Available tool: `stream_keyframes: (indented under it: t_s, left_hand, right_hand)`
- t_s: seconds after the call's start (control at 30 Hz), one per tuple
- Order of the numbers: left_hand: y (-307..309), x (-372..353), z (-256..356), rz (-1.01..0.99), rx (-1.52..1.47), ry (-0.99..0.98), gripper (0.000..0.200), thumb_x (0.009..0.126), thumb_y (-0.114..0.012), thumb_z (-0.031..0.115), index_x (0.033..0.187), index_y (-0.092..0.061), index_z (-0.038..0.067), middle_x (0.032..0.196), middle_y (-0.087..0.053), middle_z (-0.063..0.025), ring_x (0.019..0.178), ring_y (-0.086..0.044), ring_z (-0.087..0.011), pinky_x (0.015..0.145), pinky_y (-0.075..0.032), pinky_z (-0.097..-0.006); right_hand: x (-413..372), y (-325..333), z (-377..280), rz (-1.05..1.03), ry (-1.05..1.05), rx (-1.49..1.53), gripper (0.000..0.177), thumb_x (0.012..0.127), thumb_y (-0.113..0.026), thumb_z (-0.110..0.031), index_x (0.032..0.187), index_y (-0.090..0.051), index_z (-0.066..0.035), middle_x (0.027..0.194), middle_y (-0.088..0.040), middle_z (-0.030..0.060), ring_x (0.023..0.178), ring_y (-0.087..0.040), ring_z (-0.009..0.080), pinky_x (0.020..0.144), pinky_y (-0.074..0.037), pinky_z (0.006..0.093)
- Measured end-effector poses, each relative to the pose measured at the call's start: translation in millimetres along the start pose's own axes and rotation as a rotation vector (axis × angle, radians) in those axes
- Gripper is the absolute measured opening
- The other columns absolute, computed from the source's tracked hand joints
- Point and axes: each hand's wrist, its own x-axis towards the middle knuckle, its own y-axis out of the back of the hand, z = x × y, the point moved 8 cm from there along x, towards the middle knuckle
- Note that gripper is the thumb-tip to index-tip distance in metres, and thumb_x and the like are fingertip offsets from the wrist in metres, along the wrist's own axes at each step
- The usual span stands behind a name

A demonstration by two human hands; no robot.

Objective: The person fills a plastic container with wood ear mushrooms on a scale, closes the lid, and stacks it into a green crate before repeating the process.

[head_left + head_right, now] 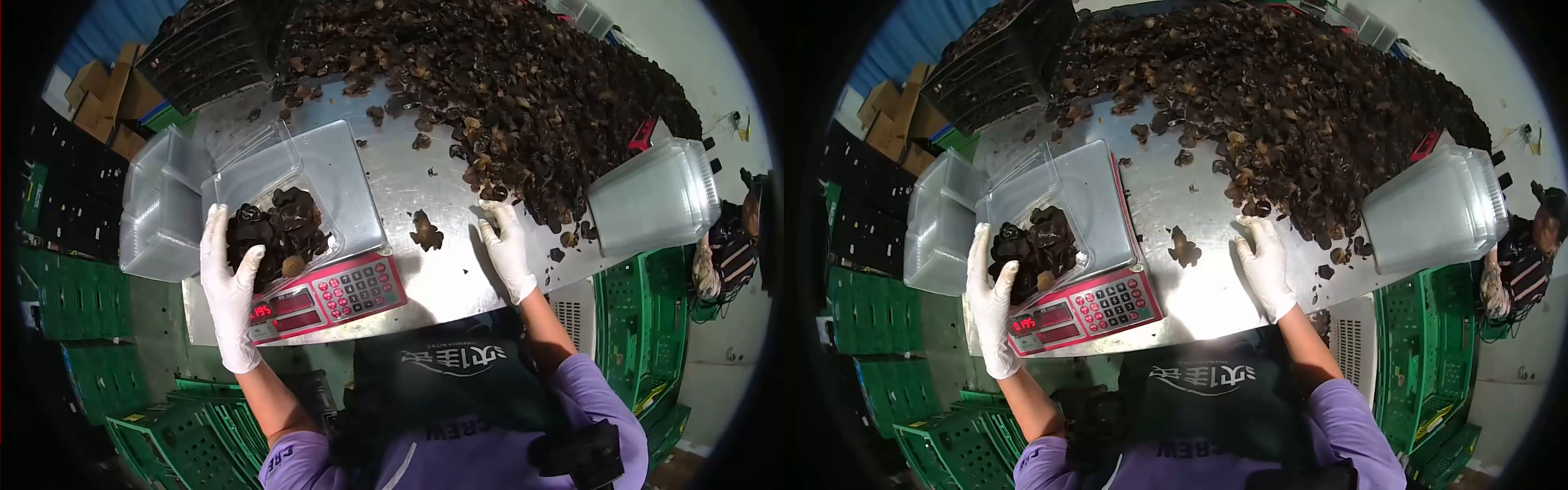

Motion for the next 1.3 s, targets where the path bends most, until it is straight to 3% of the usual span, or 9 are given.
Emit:
stream_keyframes:
  t_s: [0.2, 0.27, 0.37, 0.67, 0.8, 0.9, 0.97, 1.23, 1.3]
  left_hand:
    - [8.6, 7.2, -80.9, 0.244, -0.503, 0.484, 0.071, 0.093, -0.064, 0.023, 0.148, -0.027, -0.003, 0.143, -0.043, -0.0212, 0.125, -0.05, -0.0247, 0.102, -0.041, -0.0356]
    - [-3.5, 18.7, -112.9, 0.21, -0.723, 0.603, 0.058, 0.093, -0.063, 0.02, 0.141, -0.038, -0.002, 0.124, -0.057, -0.0169, 0.102, -0.061, -0.0207, 0.087, -0.048, -0.0342]
    - [-17.1, 34.0, -128.2, 0.103, -1.07, 0.693, 0.025, 0.092, -0.061, 0.024, 0.108, -0.057, 0.005, 0.095, -0.064, -0.0073, 0.087, -0.063, -0.0205, 0.074, -0.048, -0.0328]
    - [-28.5, 57.5, -151.2, 0.089, -1.322, 0.647, 0.04, 0.094, -0.058, 0.04, 0.109, -0.06, 0.003, 0.111, -0.065, -0.0168, 0.091, -0.062, -0.0214, 0.081, -0.049, -0.0311]
    - [23.4, 35.7, -99.1, 0.295, -1.274, 0.182, 0.053, 0.099, -0.044, 0.048, 0.111, -0.065, 0.0, 0.114, -0.064, -0.0119, 0.103, -0.055, -0.015, 0.093, -0.044, -0.033]
    - [47.4, -9.9, -82.8, 0.21, -0.825, 0.114, 0.035, 0.092, -0.061, 0.033, 0.101, -0.068, 0.0, 0.111, -0.063, -0.0103, 0.105, -0.055, -0.0184, 0.09, -0.045, -0.0341]
    - [61.4, -31.8, -51.9, 0.238, -0.397, 0.063, 0.021, 0.076, -0.074, 0.009, 0.096, -0.07, 0.001, 0.107, -0.061, -0.0078, 0.107, -0.055, -0.021, 0.093, -0.043, -0.0336]
    - [46.6, -66.1, -35.3, 0.261, -0.177, 0.221, 0.033, 0.074, -0.072, 0.0, 0.107, -0.067, 0.0, 0.09, -0.063, -0.0054, 0.088, -0.058, -0.0159, 0.084, -0.045, -0.0279]
    - [19.5, -83.4, -78.2, 0.174, -0.494, 0.607, 0.034, 0.085, -0.065, 0.005, 0.118, -0.059, -0.002, 0.084, -0.065, -0.0041, 0.074, -0.058, -0.0106, 0.07, -0.046, -0.023]
  right_hand:
    - [-16.3, -37.8, -107.0, -0.071, 0.537, -0.183, 0.029, 0.074, -0.064, -0.004, 0.103, -0.065, -0.004, 0.104, -0.063, 0.0131, 0.094, -0.063, 0.0306, 0.079, -0.051, 0.0379]
    - [-12.1, -77.2, -144.7, -0.458, 0.479, -0.204, 0.04, 0.069, -0.07, -0.011, 0.108, -0.062, -0.003, 0.11, -0.061, 0.0137, 0.103, -0.06, 0.0322, 0.084, -0.049, 0.0388]
    - [-31.2, -93.6, -195.6, -0.298, 0.845, -0.168, 0.058, 0.071, -0.072, -0.031, 0.123, -0.057, -0.007, 0.128, -0.056, 0.0123, 0.122, -0.052, 0.0289, 0.102, -0.038, 0.0441]
    - [-37.1, -124.7, -231.3, -0.442, 0.984, -0.227, 0.065, 0.077, -0.07, -0.043, 0.128, -0.053, -0.007, 0.132, -0.053, 0.0129, 0.129, -0.045, 0.0288, 0.108, -0.032, 0.0465]
    - [-13.4, -84.1, -207.9, -0.268, 0.732, -0.072, 0.064, 0.074, -0.075, -0.022, 0.132, -0.051, -0.007, 0.117, -0.059, 0.0136, 0.1, -0.061, 0.0274, 0.085, -0.049, 0.0383]
    - [-0.6, -88.9, -161.8, -0.372, 0.262, 0.3, 0.056, 0.086, -0.067, -0.023, 0.134, -0.047, -0.002, 0.107, -0.062, 0.0121, 0.083, -0.064, 0.0203, 0.068, -0.052, 0.0295]
    - [-6.6, -115.7, -150.8, -0.771, -0.353, 0.864, 0.051, 0.097, -0.055, -0.03, 0.135, -0.043, 0.003, 0.102, -0.061, 0.0106, 0.076, -0.062, 0.0135, 0.063, -0.051, 0.0247]
    - [2.1, -156.9, -157.6, -0.885, -0.432, 0.759, 0.024, 0.094, -0.052, -0.01, 0.114, -0.046, 0.002, 0.092, -0.06, 0.0105, 0.069, -0.063, 0.0137, 0.056, -0.054, 0.0256]
    - [0.2, -160.1, -154.4, -0.898, -0.459, 0.805, 0.024, 0.094, -0.052, -0.008, 0.115, -0.046, 0.003, 0.091, -0.061, 0.0105, 0.068, -0.063, 0.014, 0.056, -0.054, 0.026]
